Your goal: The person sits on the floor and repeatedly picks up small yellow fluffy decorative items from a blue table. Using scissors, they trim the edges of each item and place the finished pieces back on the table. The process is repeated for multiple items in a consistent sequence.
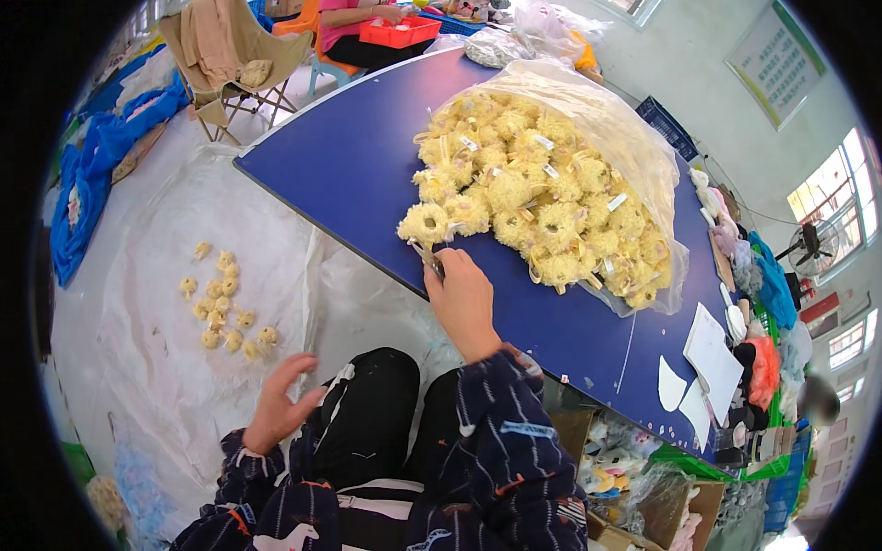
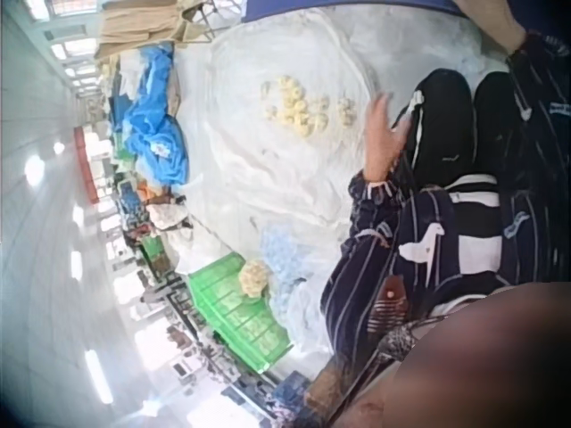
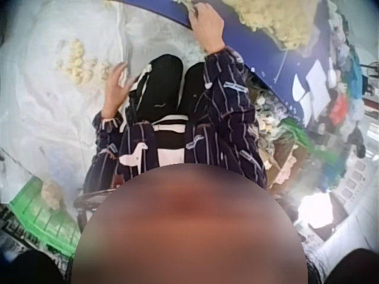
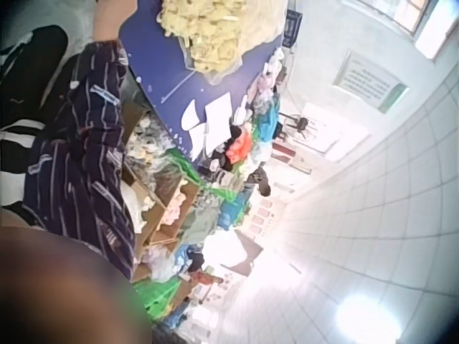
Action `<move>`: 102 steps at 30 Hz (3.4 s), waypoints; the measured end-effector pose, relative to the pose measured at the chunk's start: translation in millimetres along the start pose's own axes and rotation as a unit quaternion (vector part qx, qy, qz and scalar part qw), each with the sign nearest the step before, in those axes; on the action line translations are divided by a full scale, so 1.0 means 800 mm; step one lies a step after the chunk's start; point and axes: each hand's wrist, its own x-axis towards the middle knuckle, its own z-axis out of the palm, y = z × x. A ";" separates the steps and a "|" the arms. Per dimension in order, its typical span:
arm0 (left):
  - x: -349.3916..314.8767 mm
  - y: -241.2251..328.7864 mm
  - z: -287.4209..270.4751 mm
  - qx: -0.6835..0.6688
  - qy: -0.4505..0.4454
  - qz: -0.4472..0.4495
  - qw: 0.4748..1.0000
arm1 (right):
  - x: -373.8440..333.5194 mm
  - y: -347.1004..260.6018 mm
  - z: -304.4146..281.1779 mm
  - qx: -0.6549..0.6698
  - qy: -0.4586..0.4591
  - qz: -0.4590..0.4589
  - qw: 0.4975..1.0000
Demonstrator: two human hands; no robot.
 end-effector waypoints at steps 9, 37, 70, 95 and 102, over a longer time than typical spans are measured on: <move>0.055 0.066 0.089 -0.667 -0.238 -0.223 0.669 | -0.129 -0.042 -0.095 0.276 -0.150 0.052 0.948; -0.004 0.074 0.126 -0.596 -0.116 -0.244 0.756 | -0.243 -0.058 -0.068 0.616 -0.206 0.401 0.645; -0.023 0.062 0.142 -0.400 -0.032 -0.047 0.915 | -0.226 -0.066 -0.063 0.331 -0.084 0.251 0.906; -0.013 0.065 0.135 -0.078 0.003 0.208 0.975 | -0.230 -0.053 -0.097 0.292 -0.265 0.202 0.897; -0.011 0.071 0.131 -0.069 -0.013 0.213 0.975 | -0.230 -0.054 -0.097 0.275 -0.275 0.189 0.902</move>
